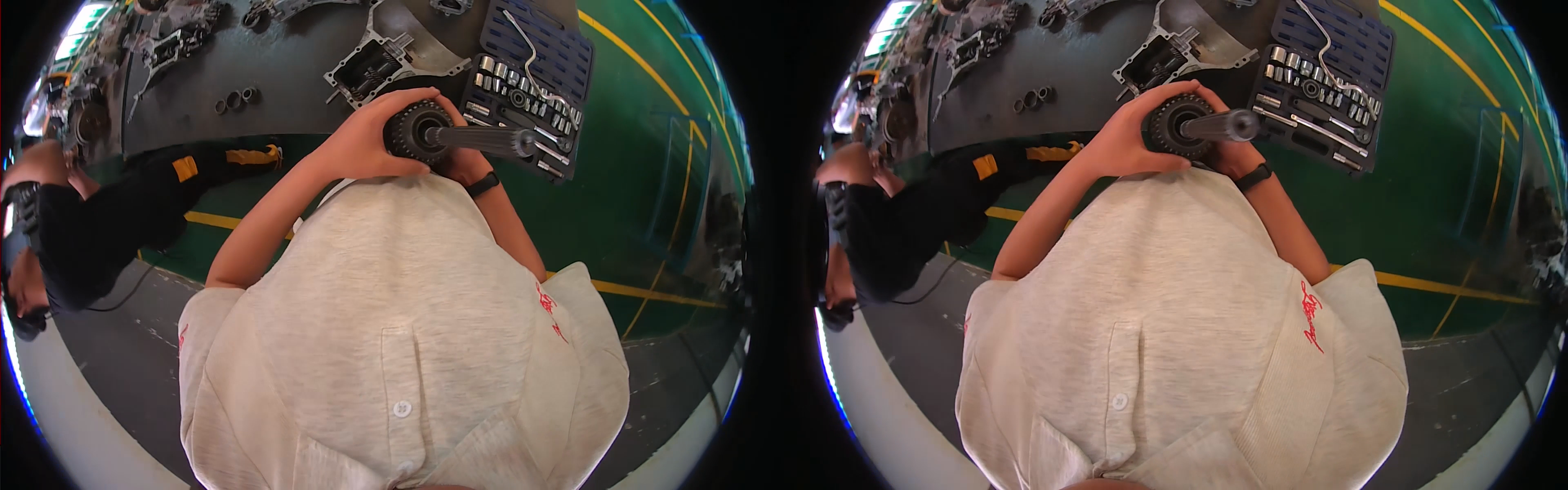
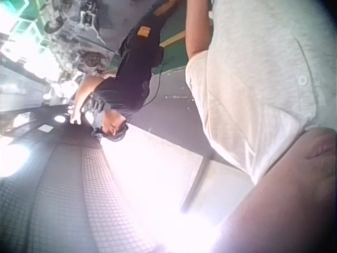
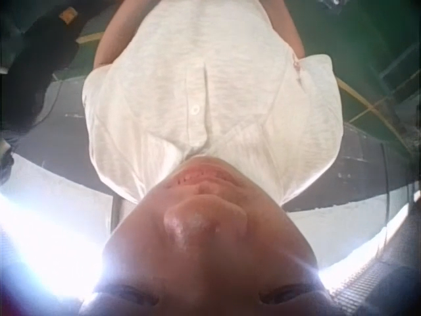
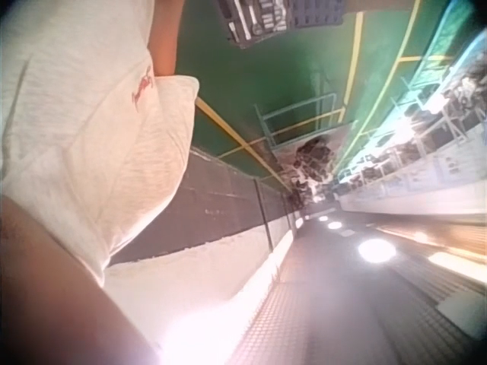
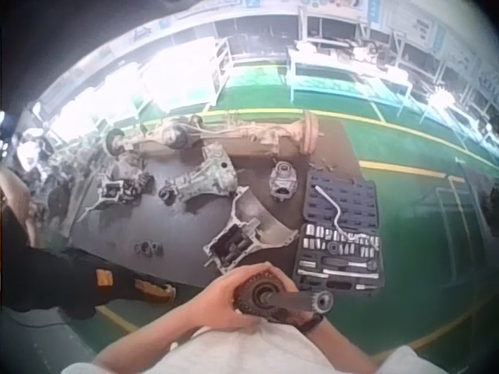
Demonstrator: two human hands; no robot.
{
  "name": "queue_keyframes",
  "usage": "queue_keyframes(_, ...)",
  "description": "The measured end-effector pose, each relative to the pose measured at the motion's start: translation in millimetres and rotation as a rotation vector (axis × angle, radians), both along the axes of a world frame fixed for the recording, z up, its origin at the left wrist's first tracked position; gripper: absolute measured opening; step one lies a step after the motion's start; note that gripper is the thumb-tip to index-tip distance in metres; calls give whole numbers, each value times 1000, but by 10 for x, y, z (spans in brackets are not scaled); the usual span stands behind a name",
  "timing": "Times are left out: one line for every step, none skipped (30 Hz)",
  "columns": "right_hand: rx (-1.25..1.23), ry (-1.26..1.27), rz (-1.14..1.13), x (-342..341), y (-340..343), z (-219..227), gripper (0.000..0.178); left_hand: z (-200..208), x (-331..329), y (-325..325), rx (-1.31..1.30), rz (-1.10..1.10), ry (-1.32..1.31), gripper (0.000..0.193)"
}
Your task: Assembling the internal shafts and gears into a manual transmission gearbox housing on a workbench.
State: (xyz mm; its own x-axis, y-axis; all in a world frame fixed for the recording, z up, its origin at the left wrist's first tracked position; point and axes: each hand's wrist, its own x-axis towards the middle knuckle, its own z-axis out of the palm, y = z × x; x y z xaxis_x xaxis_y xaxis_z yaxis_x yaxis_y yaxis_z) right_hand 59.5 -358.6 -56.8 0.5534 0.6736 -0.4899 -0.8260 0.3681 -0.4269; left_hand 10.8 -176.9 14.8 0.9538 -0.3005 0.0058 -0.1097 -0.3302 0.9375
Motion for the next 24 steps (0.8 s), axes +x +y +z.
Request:
queue_keyframes(-47, -93, -36, -11, -17, -41, 42, -42, 10, 7, -19, 1, 6, 96)
queue_keyframes(-93, -190, -70, -3, -17, -71, 43, -76, 26, 7, -57, 27, -2, 97)
queue_keyframes(2, -184, -78, 40, -10, -89, 45, -103, 30, -5, -99, 52, -10, 97)
queue_keyframes(14, -231, -89, 53, -15, -79, 44, -123, 30, -16, -127, 79, -3, 98)
queue_keyframes(36, -267, -106, 83, -4, -51, 44, -136, 37, -1, -91, 80, -16, 104)
queue_keyframes(125, -263, -125, 109, 8, -2, 43, -151, 28, 16, -131, 93, -46, 106)
queue_keyframes(-87, -148, -182, 169, 51, 47, 48, -176, 26, 33, -162, 110, -61, 108)
queue_keyframes(3, -46, -110, 222, 66, 119, 51, -208, 18, 57, -195, 126, -78, 109)
queue_keyframes(89, 58, -39, 291, 57, 215, 55, -248, 8, 117, -155, 128, -183, 114)
queue_keyframes(180, 150, 39, 339, 51, 309, 59, -300, -10, 204, -130, 167, -182, 114)
queue_keyframes(234, 129, 105, 371, 75, 384, 61, -357, -43, 316, -110, 200, -219, 115)
queue_keyframes(162, 66, 160, 397, 90, 457, 63, -414, -80, 424, -90, 233, -253, 115)
queue_keyframes(94, 68, 143, 430, 102, 529, 66, -468, -106, 536, -159, 220, -164, 115)
queue_keyframes(95, 65, 144, 440, 102, 589, 65, -516, -128, 613, -116, 195, -61, 106)
queue_keyframes(64, 111, 100, 435, 109, 638, 64, -558, -107, 615, -107, 135, -182, 96)
queue_keyframes(41, 79, 171, 461, 110, 693, 62, -589, -95, 625, -40, 76, -141, 87)
queue_keyframes(52, 34, 156, 432, 102, 724, 64, -609, -54, 592, -91, 97, -134, 81)
queue_keyframes(97, 18, 146, 424, 96, 754, 65, -617, 3, 525, -115, 111, -43, 75)
queue_keyframes(9, -110, 164, 415, 90, 775, 68, -616, 30, 494, -148, 114, 6, 69)
queue_keyframes(-15, -181, 165, 404, 78, 794, 70, -613, 37, 484, -181, 117, 19, 66)
queue_keyframes(-94, -249, 154, 431, 79, 817, 71, -605, 51, 490, -215, 111, -11, 63)
queue_keyframes(-110, -260, 224, 458, 73, 838, 73, -598, 51, 494, -248, 103, -40, 61)
queue_keyframes(-78, -141, 325, 478, 68, 861, 76, -592, 65, 484, -243, 70, 10, 62)
queue_keyframes(-53, -149, 422, 536, 70, 897, 80, -586, 52, 463, -267, 66, -5, 61)
